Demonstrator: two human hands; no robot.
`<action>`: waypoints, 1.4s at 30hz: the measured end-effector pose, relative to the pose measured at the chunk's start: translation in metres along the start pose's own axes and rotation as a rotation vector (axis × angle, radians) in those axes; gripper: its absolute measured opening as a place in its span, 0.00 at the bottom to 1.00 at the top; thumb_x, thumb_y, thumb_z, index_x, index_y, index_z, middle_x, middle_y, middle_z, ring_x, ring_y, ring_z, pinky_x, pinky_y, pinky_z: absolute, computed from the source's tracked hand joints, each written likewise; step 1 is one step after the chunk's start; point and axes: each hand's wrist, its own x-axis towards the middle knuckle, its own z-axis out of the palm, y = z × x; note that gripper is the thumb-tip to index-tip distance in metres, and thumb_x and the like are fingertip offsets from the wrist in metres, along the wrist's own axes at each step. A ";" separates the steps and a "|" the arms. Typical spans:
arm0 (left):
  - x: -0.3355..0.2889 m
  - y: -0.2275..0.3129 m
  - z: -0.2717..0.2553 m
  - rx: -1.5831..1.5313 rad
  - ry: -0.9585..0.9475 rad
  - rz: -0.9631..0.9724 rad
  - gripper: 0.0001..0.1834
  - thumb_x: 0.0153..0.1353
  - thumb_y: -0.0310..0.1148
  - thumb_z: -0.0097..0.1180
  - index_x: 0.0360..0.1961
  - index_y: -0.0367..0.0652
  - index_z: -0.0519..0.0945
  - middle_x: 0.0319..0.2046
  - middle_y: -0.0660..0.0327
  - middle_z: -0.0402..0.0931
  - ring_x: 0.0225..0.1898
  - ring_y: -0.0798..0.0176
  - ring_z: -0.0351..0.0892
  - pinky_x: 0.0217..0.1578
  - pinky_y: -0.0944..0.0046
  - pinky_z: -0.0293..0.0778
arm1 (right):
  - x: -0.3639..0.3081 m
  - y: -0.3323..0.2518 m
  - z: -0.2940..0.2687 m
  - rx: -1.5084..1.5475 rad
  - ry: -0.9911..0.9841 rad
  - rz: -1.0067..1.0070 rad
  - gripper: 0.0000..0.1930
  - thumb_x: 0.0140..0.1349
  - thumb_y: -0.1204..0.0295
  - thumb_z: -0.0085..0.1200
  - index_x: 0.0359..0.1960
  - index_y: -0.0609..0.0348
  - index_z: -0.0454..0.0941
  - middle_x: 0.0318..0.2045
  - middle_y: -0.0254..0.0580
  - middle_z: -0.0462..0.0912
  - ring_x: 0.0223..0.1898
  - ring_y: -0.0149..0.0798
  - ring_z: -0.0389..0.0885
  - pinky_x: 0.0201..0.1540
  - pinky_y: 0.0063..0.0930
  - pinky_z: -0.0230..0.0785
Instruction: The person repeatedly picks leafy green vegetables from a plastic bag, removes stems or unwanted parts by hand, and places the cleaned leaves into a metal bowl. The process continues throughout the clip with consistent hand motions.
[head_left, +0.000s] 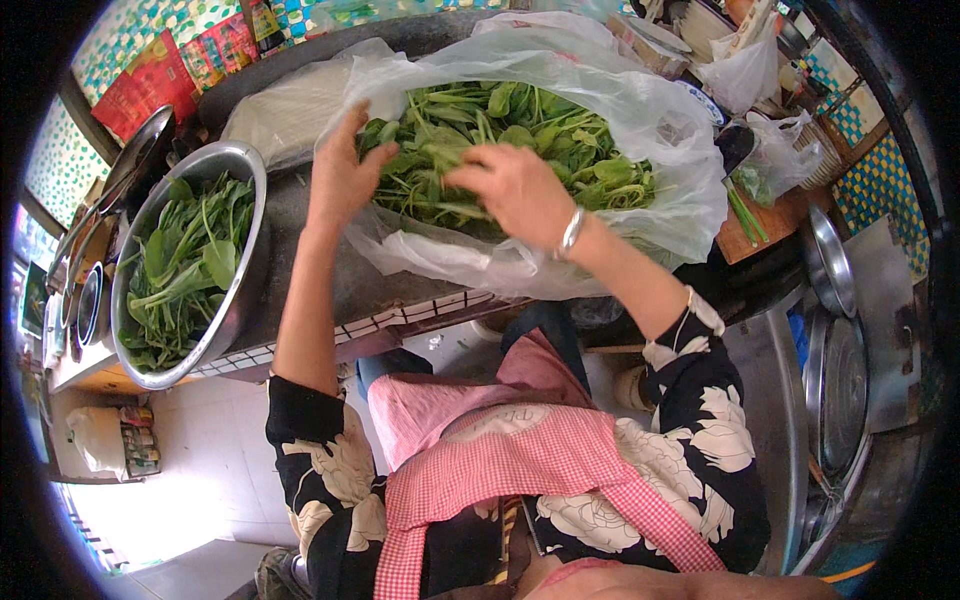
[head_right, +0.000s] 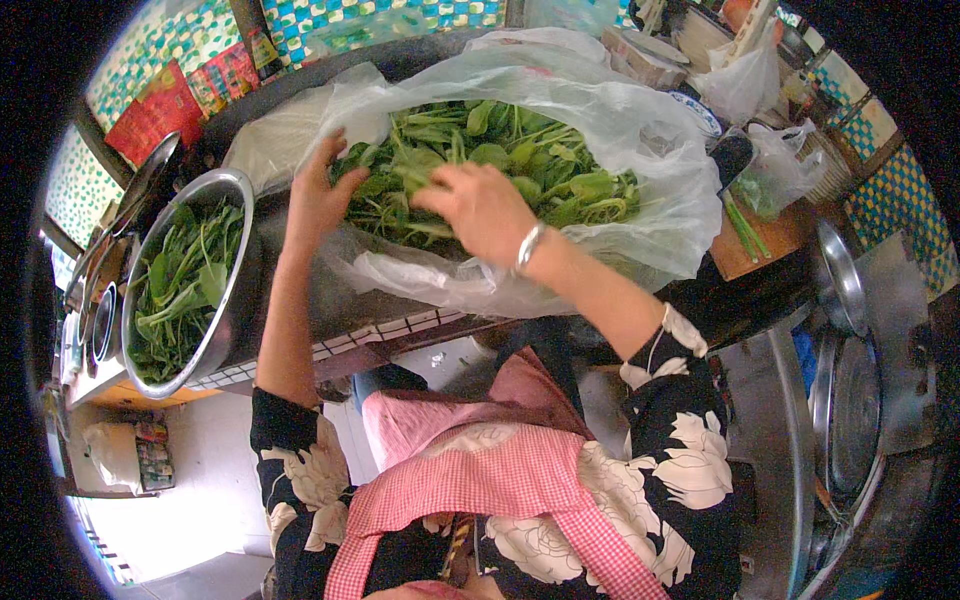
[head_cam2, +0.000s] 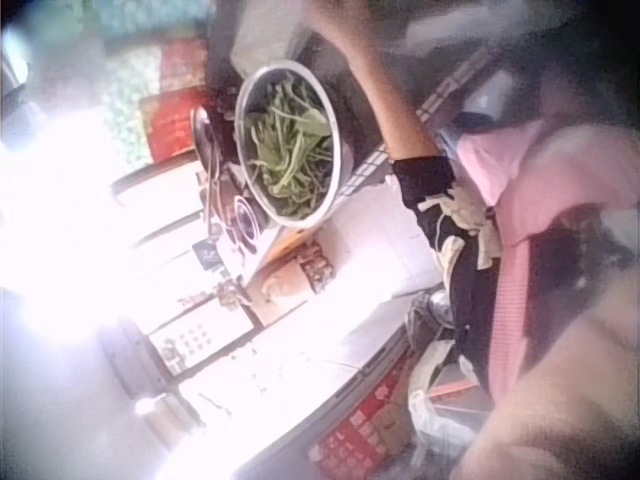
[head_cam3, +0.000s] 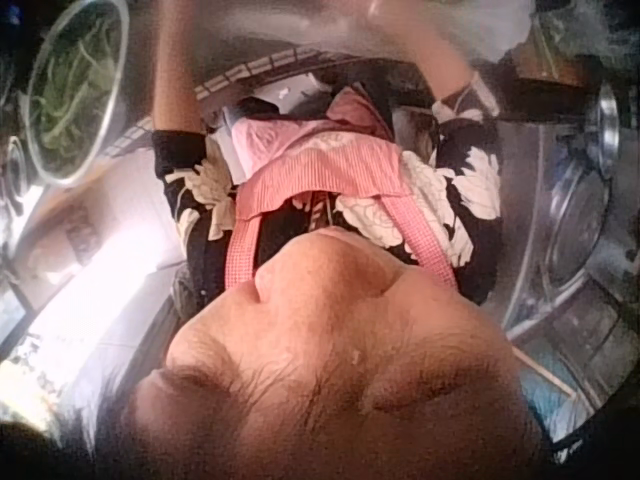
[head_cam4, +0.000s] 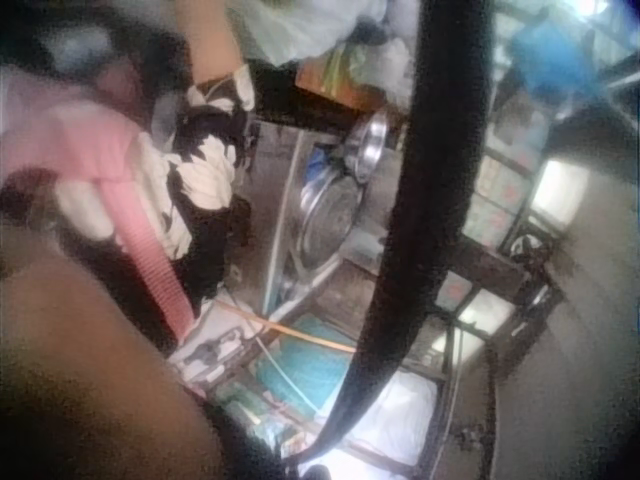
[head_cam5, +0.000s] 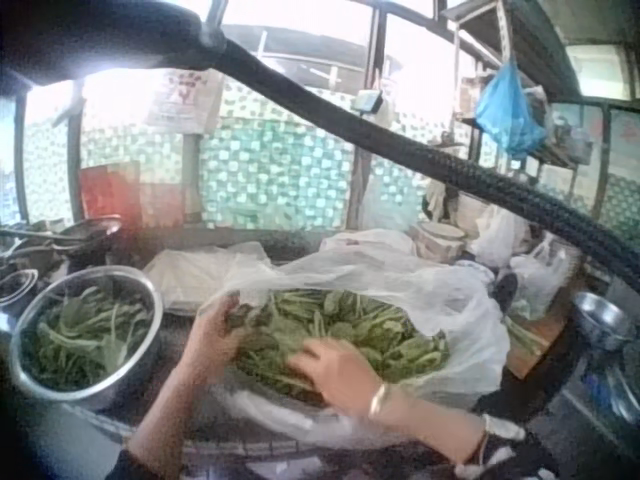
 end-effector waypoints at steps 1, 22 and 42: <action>-0.009 0.003 0.003 0.058 -0.022 0.066 0.32 0.61 0.36 0.69 0.67 0.41 0.76 0.59 0.44 0.80 0.64 0.43 0.78 0.63 0.56 0.73 | -0.013 -0.014 0.001 -0.030 0.049 -0.014 0.18 0.56 0.75 0.60 0.50 0.49 0.86 0.51 0.44 0.83 0.55 0.49 0.82 0.57 0.44 0.73; -0.140 0.058 0.029 0.317 0.161 0.307 0.17 0.55 0.29 0.70 0.48 0.49 0.86 0.47 0.64 0.86 0.54 0.52 0.81 0.72 0.39 0.57 | -0.054 -0.072 -0.005 0.271 0.445 0.356 0.11 0.56 0.78 0.67 0.42 0.58 0.87 0.43 0.42 0.87 0.44 0.47 0.85 0.49 0.40 0.78; -0.085 0.050 0.028 0.519 -0.030 0.210 0.10 0.59 0.28 0.65 0.42 0.46 0.88 0.42 0.59 0.85 0.47 0.51 0.81 0.49 0.51 0.74 | -0.074 -0.069 -0.015 0.297 0.288 0.359 0.20 0.58 0.84 0.62 0.53 0.57 0.85 0.51 0.46 0.87 0.46 0.43 0.88 0.48 0.33 0.80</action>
